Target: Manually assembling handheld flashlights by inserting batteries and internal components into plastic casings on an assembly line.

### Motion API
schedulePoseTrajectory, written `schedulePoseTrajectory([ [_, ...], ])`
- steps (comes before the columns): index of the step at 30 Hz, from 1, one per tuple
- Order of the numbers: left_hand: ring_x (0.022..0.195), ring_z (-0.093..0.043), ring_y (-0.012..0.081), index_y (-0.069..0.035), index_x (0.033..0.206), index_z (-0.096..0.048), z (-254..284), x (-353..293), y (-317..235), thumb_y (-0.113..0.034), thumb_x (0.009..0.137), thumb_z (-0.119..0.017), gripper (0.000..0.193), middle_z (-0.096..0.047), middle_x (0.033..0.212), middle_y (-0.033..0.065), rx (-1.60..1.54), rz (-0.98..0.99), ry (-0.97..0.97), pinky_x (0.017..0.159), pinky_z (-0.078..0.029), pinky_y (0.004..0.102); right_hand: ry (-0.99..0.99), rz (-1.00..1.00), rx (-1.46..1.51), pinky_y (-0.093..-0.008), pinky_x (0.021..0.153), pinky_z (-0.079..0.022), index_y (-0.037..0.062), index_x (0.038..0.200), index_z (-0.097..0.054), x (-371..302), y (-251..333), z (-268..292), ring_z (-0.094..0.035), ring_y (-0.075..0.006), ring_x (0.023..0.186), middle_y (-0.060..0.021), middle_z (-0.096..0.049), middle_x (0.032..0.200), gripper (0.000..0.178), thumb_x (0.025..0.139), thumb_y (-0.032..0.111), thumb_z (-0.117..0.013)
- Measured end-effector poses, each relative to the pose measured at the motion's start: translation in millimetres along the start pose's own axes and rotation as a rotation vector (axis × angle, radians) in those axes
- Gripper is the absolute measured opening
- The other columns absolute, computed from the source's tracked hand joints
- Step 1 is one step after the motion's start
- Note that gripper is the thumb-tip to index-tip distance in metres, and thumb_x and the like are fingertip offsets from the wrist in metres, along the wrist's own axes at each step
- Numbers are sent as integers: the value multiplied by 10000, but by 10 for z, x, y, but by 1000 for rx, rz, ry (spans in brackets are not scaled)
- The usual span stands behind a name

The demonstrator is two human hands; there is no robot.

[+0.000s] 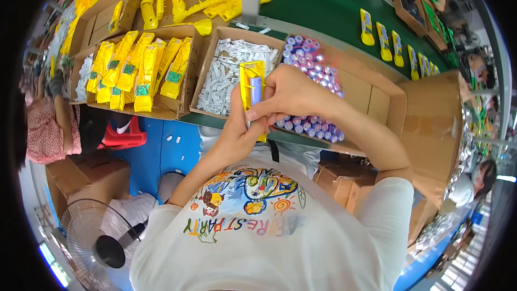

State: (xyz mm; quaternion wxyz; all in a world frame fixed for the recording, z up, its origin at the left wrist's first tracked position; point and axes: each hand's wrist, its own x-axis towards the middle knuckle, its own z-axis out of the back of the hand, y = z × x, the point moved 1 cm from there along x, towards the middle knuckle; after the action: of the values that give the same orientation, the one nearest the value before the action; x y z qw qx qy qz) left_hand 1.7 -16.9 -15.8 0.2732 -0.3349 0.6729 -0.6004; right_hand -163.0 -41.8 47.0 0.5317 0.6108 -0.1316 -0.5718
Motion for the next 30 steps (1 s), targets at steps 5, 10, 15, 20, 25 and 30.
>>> schedulePoseTrajectory([
  [5, 780, -557, 178, -116, 1339, -198, 393, -74, -9, 16, 830, -485, 599, -493, 1008, 106, -587, 154, -284, 661, -519, 330, 171, 226, -12, -292, 539, -529, 28, 855, -671, 870, 115, 143, -660, -162, 584, -62, -679, 692, 179, 817, 196, -718],
  [10, 751, -562, 208, -146, 1305, -240, 528, -148, -69, -4, 819, -489, 564, -500, 981, 107, -739, 94, -475, 684, -525, 377, -306, 549, -989, -377, 647, -510, 66, 880, -693, 1646, -134, 42, -640, -316, 696, -126, -656, 733, 232, 693, 201, -717],
  [15, 737, -568, 213, -126, 1278, -253, 464, -190, 10, 5, 808, -473, 536, -516, 966, 114, -722, 117, -446, 679, -530, 385, -297, 570, -925, -370, 695, -514, 79, 844, -702, 1384, -68, 56, -642, -283, 804, -101, -661, 854, 138, 730, 158, -696],
  [20, 742, -586, 220, -118, 1267, -263, 417, -192, 24, 14, 800, -472, 528, -525, 968, 122, -695, 118, -420, 643, -542, 378, -368, 909, -727, -340, 705, -517, 66, 952, -709, 1010, -126, 145, -650, -244, 804, -89, -649, 972, 201, 757, 114, -721],
  [25, 805, -613, 246, -112, 1295, -262, 395, -200, 67, 12, 793, -480, 562, -541, 1007, 138, -685, 102, -349, 671, -554, 381, -452, 799, -481, -284, 659, -534, 59, 996, -691, 745, -93, 73, -655, -186, 756, -80, -651, 914, 264, 740, 87, -752],
  [30, 950, -617, 252, -67, 1293, -299, 346, -128, 53, -99, 883, -539, 475, -554, 1107, 164, -608, 49, -456, 784, -537, 368, -525, 717, -211, -263, 631, -545, 41, 947, -636, 573, -23, 2, -659, -161, 729, -75, -652, 869, 252, 730, 60, -763],
])
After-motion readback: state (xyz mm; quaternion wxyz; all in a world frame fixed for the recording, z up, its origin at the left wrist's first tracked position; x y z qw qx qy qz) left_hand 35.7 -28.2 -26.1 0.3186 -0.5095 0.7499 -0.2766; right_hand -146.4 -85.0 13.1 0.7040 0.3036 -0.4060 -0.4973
